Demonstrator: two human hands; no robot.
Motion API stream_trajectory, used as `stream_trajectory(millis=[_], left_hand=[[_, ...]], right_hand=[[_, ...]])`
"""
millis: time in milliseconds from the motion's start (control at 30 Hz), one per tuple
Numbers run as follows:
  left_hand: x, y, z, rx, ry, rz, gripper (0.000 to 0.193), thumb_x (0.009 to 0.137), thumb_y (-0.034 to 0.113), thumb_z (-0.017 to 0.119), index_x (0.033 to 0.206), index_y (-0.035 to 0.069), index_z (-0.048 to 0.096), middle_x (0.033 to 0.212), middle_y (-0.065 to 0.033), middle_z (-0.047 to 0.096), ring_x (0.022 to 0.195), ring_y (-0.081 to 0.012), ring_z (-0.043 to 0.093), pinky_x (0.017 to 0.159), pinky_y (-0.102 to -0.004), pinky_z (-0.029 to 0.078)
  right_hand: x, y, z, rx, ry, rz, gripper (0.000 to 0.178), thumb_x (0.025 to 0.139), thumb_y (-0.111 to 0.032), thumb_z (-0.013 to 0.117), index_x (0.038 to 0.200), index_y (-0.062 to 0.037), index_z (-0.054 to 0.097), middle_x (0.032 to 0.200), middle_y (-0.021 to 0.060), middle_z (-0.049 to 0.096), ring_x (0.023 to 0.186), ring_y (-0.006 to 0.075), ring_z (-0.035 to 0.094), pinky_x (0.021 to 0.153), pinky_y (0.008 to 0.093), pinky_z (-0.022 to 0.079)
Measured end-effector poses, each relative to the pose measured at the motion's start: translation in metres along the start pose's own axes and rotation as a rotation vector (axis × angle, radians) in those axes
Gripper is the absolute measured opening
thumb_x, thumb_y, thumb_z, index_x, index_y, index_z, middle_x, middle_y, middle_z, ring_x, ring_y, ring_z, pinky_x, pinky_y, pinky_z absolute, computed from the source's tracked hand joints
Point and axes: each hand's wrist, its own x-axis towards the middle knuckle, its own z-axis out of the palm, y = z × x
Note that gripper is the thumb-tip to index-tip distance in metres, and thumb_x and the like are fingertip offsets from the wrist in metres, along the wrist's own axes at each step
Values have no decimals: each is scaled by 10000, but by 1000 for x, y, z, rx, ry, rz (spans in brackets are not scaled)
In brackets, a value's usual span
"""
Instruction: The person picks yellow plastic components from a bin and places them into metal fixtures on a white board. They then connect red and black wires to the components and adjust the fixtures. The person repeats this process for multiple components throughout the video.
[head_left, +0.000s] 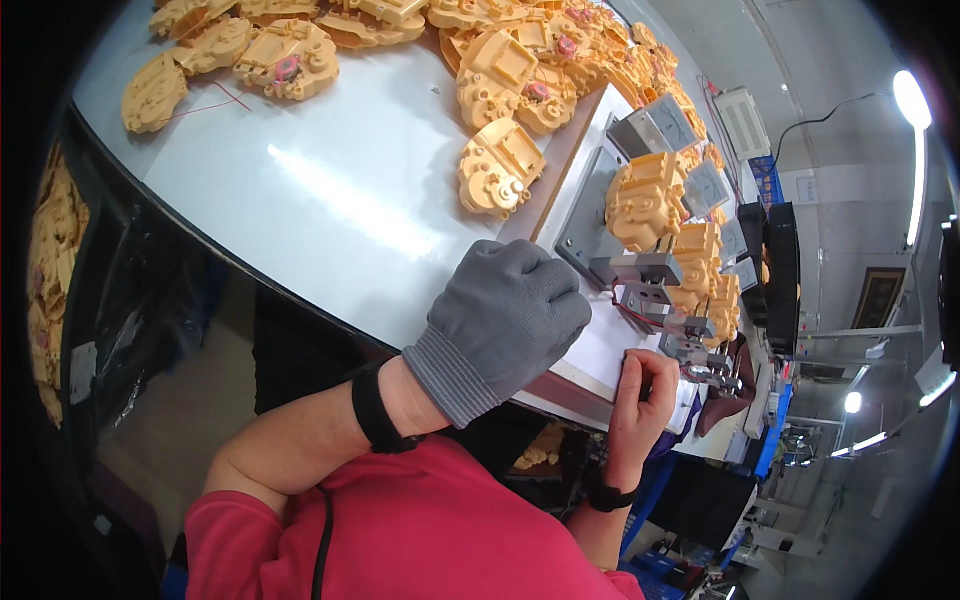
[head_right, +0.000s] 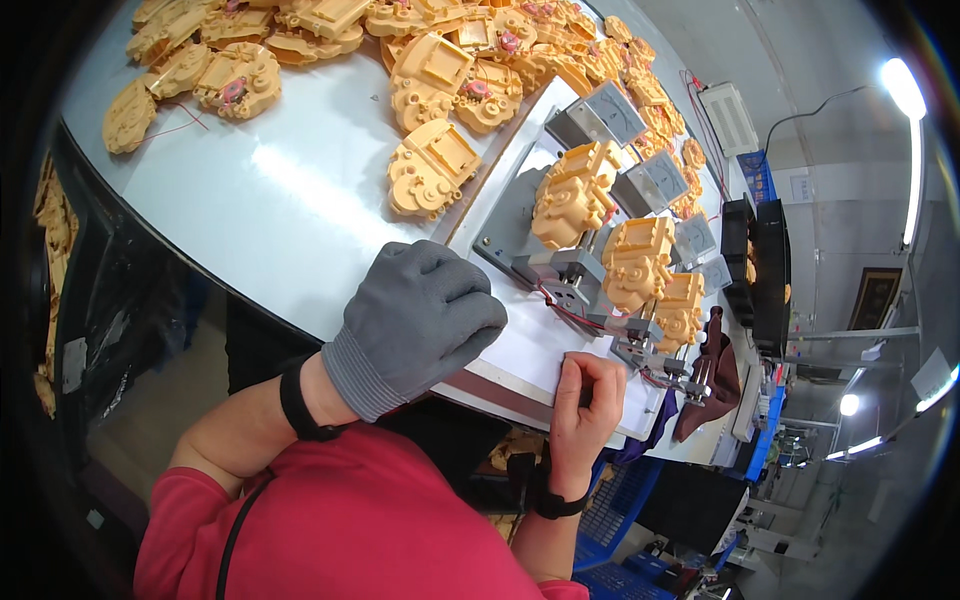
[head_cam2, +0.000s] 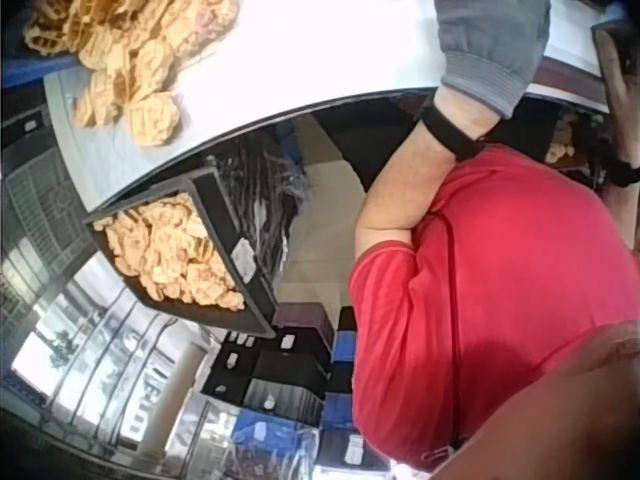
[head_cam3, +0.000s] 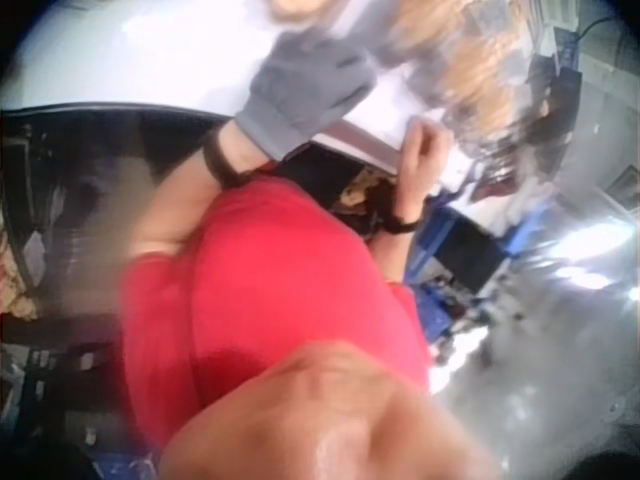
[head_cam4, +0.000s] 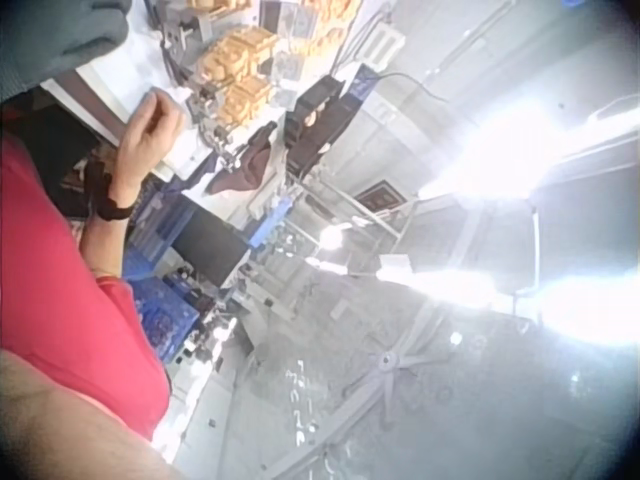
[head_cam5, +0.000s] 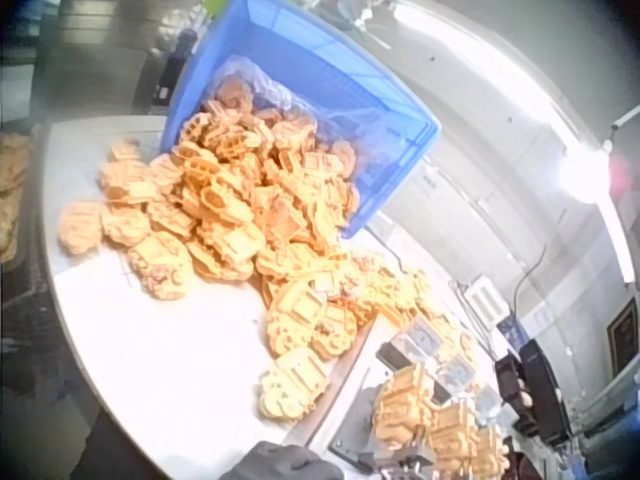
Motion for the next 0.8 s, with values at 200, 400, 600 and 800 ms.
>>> stream_trajectory(millis=[200, 400, 600, 800], left_hand=[[0, 1, -1, 28, -27, 3, 118, 776, 195, 739, 860, 165, 663, 893, 6, 624, 890, -230, 595, 791, -377, 452], [0, 0, -1, -5, -7, -8, 124, 775, 190, 746, 866, 167, 665, 897, 3, 626, 907, -232, 602, 806, -381, 456], [0, 1, -3, -3, -17, -4, 122, 785, 187, 742, 873, 169, 660, 899, 5, 624, 910, -223, 600, 814, -374, 455], [0, 3, -4, 30, -45, -2, 113, 798, 197, 736, 878, 173, 660, 908, 11, 625, 920, -221, 593, 824, -373, 450]], right_hand=[[0, 0, 0, 2, 9, -4, 23, 906, -21, 650, 912, -5, 635, 865, 73, 576, 772, 184, 530, 680, 282, 431], [1, 0, 1, 9, 14, -15, 26, 903, -25, 655, 910, -6, 638, 865, 75, 584, 769, 192, 532, 687, 292, 437], [1, -1, 1, 7, 19, -19, 25, 900, -23, 658, 910, -9, 639, 860, 77, 583, 769, 199, 535, 687, 294, 438], [1, 3, 0, -6, 19, -39, 24, 892, -12, 656, 904, -12, 635, 849, 74, 572, 761, 198, 535, 681, 296, 440]])
